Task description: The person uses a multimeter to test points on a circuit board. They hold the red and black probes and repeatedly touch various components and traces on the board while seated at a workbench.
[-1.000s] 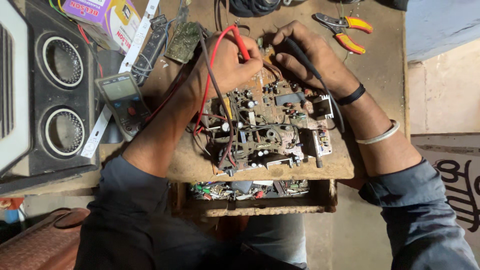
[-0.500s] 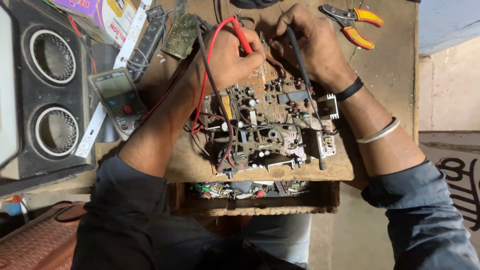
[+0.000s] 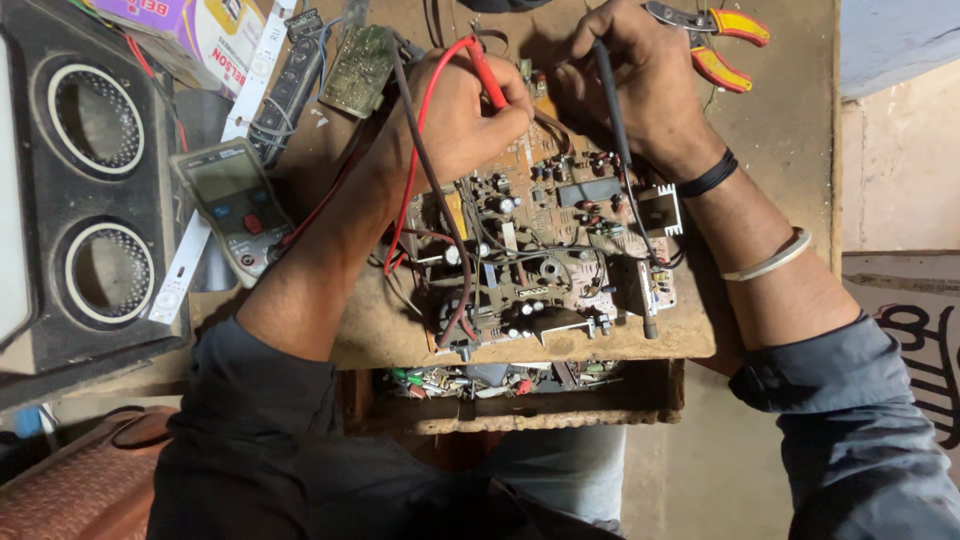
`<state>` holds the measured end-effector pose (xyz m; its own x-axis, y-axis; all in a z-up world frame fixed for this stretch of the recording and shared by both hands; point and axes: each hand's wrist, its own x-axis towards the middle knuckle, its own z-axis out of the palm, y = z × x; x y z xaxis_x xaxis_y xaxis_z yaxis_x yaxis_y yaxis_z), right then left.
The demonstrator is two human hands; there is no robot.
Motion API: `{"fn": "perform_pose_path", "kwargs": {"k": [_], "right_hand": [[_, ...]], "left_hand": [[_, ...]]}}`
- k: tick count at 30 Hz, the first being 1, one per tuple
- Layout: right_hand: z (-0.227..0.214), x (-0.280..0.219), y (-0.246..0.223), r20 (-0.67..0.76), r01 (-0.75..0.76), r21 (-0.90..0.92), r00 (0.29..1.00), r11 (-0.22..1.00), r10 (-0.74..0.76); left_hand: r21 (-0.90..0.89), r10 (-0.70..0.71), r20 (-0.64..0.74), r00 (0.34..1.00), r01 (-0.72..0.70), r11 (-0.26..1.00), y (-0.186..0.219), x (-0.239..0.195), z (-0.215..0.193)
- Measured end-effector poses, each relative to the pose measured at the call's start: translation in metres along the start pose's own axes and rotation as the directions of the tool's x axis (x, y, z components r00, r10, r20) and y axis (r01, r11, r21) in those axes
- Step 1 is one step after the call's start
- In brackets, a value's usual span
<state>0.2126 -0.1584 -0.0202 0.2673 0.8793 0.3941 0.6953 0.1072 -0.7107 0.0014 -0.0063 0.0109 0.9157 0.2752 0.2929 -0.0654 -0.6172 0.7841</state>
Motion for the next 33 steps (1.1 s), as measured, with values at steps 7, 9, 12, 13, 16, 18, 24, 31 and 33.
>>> {"fn": "perform_pose_path", "kwargs": {"k": [7,9,12,13,16,18,24,31,33], "right_hand": [[-0.002,-0.004,-0.007,0.070,0.165,-0.007,0.984,0.986,-0.164],[-0.003,-0.002,-0.009,0.077,0.218,-0.033,0.974,0.975,-0.215],[-0.002,0.001,-0.011,0.090,0.208,-0.012,0.974,0.978,-0.206],[-0.001,0.000,-0.011,0.090,0.182,0.012,0.979,0.983,-0.182],[-0.003,0.001,-0.012,0.088,0.115,0.085,0.989,0.990,-0.123],[-0.004,0.000,-0.012,0.107,0.061,0.159,0.991,0.985,-0.079],[-0.002,0.001,-0.012,0.128,0.044,0.196,0.989,0.980,-0.071],[0.004,0.001,-0.002,0.107,0.081,0.128,0.990,0.988,-0.095],[0.004,0.001,0.000,0.071,0.103,0.165,0.991,0.981,-0.116]], "left_hand": [[0.027,-0.006,-0.017,1.000,0.006,1.000,0.001,-0.001,0.001],[0.030,0.003,-0.021,1.000,-0.003,1.000,0.001,-0.001,0.001],[0.034,0.046,-0.025,0.999,-0.045,0.998,0.000,-0.001,0.000],[0.036,0.051,-0.021,0.998,-0.050,0.998,0.000,-0.003,0.001],[0.009,0.045,-0.010,0.999,-0.045,0.999,0.001,-0.001,-0.001],[-0.012,0.037,-0.006,0.999,-0.037,0.999,0.001,-0.001,-0.001],[0.010,0.042,-0.013,0.999,-0.042,0.999,0.001,-0.002,-0.001],[0.045,0.034,-0.028,0.999,-0.033,0.998,0.001,-0.001,0.000],[0.049,0.049,-0.036,0.998,-0.047,0.998,0.001,-0.001,0.000]]}}
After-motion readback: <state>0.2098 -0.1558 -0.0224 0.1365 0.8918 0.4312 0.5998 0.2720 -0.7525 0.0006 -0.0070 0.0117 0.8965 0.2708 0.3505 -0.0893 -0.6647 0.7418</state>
